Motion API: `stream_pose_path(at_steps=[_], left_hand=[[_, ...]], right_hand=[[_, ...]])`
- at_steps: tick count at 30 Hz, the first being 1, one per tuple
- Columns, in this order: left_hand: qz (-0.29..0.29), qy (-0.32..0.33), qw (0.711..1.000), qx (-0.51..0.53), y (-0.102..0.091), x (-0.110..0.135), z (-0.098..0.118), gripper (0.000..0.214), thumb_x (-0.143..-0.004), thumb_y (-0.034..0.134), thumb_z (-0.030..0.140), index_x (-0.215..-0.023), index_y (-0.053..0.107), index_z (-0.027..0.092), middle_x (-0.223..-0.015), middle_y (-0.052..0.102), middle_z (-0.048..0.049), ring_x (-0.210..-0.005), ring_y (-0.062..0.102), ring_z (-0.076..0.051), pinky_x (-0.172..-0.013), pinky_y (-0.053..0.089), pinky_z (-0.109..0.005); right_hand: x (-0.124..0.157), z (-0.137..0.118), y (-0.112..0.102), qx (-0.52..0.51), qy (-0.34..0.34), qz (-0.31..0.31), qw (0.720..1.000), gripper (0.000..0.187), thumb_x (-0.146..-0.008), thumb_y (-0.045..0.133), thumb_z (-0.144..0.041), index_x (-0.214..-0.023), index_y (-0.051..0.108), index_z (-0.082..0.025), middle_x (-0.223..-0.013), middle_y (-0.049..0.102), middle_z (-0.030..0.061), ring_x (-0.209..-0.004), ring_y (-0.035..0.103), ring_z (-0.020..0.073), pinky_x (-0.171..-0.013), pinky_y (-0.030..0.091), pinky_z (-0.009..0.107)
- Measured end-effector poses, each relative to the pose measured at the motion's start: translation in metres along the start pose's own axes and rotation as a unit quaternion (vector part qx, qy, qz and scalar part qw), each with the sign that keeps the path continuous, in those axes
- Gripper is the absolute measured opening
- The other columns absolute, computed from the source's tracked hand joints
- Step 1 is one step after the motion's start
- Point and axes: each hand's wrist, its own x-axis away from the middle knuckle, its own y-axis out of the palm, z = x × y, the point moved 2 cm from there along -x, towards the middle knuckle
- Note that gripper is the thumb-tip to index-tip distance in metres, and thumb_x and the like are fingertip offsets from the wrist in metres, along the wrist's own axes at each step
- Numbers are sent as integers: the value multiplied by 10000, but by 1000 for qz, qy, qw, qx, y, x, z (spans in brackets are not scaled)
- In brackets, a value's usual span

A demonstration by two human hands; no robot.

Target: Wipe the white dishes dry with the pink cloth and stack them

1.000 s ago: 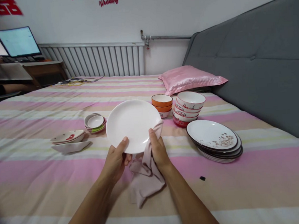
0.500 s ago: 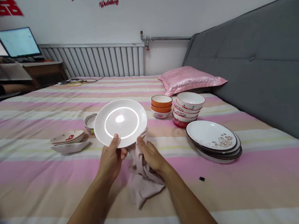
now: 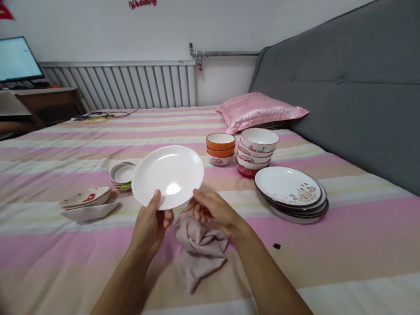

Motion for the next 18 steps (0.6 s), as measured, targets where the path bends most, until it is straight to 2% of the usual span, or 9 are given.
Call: stream_pose_path(at_steps=[2,3,5,10,13,15,18], left_hand=[[-16,-23,999,-17,5,1,-3,383,-771,552,492,-758,565,109,-344,462,43,-298,352,-45,-346,241,-164],[-23,-32,999,-23,7,1,-4,396,-769,547,504,-733,560,110,-335,455,41,-291,346,-45,-339,230,-167],[-33,-44,998,-29,9,0,-5,406,-762,546,516,-705,553,113,-331,455,35,-287,348,-47,-332,226,-171],[-34,-40,998,-35,11,-4,-7,370,-758,566,479,-654,550,124,-353,479,22,-305,386,-66,-352,288,-188],[-45,-43,997,-42,12,-4,-7,409,-770,544,489,-584,545,125,-366,488,2,-320,403,-76,-367,313,-205],[-63,-40,996,-40,14,-5,-6,421,-774,528,504,-614,575,118,-412,524,-15,-345,428,-88,-373,325,-212],[-125,-46,990,-42,16,-5,-5,477,-789,459,552,-749,616,103,-519,590,-49,-411,489,-122,-418,381,-239]], right_hand=[[2,1,5,-13,17,-38,999,447,-760,540,-544,-654,615,-115,-463,528,-19,-384,390,38,-403,250,165],[2,1,7,-23,14,-38,999,426,-754,556,-524,-644,610,-116,-491,549,-14,-381,389,34,-393,246,162],[1,2,10,-43,10,-24,999,384,-740,575,-488,-630,599,-121,-529,576,-8,-378,391,34,-370,233,162],[-2,3,18,-61,13,29,998,367,-753,513,-429,-547,557,-128,-401,466,-41,-332,306,27,-342,151,169],[-4,5,23,-85,13,37,996,325,-733,518,-402,-555,545,-131,-446,501,-30,-353,319,25,-354,146,165],[-4,5,25,-103,-2,47,994,318,-722,519,-401,-551,536,-133,-438,489,-33,-359,321,27,-363,141,166],[-5,5,26,-125,-29,66,990,349,-734,489,-421,-535,527,-137,-370,404,-57,-332,275,29,-365,125,179]])
